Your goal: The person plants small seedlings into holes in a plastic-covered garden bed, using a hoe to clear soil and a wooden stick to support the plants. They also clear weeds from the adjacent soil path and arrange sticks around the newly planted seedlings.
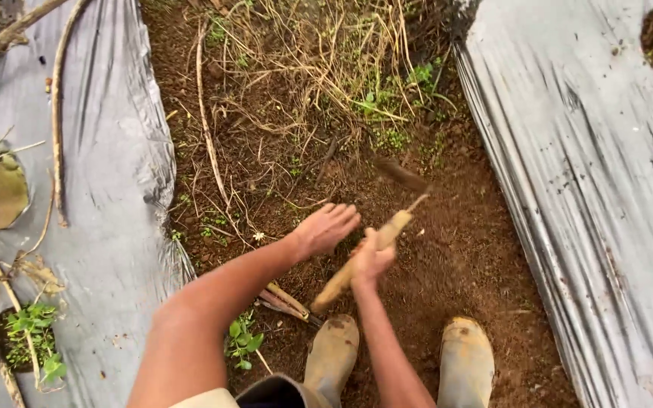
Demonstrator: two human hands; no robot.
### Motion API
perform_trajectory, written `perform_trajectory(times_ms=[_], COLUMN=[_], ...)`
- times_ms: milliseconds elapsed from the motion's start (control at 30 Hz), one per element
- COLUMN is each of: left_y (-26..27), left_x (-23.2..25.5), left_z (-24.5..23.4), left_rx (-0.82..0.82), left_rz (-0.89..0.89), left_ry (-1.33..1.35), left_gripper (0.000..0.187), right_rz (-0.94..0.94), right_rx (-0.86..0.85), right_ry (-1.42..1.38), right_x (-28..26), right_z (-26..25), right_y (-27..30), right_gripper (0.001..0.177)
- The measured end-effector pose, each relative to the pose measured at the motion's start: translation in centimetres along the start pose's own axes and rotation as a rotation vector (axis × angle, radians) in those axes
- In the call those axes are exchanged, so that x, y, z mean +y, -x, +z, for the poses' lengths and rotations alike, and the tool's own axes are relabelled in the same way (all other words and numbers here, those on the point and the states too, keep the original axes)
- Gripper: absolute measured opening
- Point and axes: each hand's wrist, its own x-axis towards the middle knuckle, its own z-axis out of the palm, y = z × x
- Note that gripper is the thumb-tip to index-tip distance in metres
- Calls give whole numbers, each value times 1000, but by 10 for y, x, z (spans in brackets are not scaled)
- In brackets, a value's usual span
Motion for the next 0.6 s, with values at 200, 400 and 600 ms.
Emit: perform_trajectory(times_ms=[200, 400, 600], left_y=[1, 24, 86], left_x=[26, 34, 37], left_z=[-6, 90, 180], left_rx=[-109, 165, 249], left_rz=[45, -142, -344], left_ry=[0, -57, 77], left_gripper=[59, 22, 33], right_rz=[-9, 178, 248], right_rx=[102, -113, -244], right_ry=[-114, 83, 182], right_x=[16, 87, 79], right_z=[-26, 2, 7], right_y=[-91, -27, 18], right_gripper=[16, 22, 22])
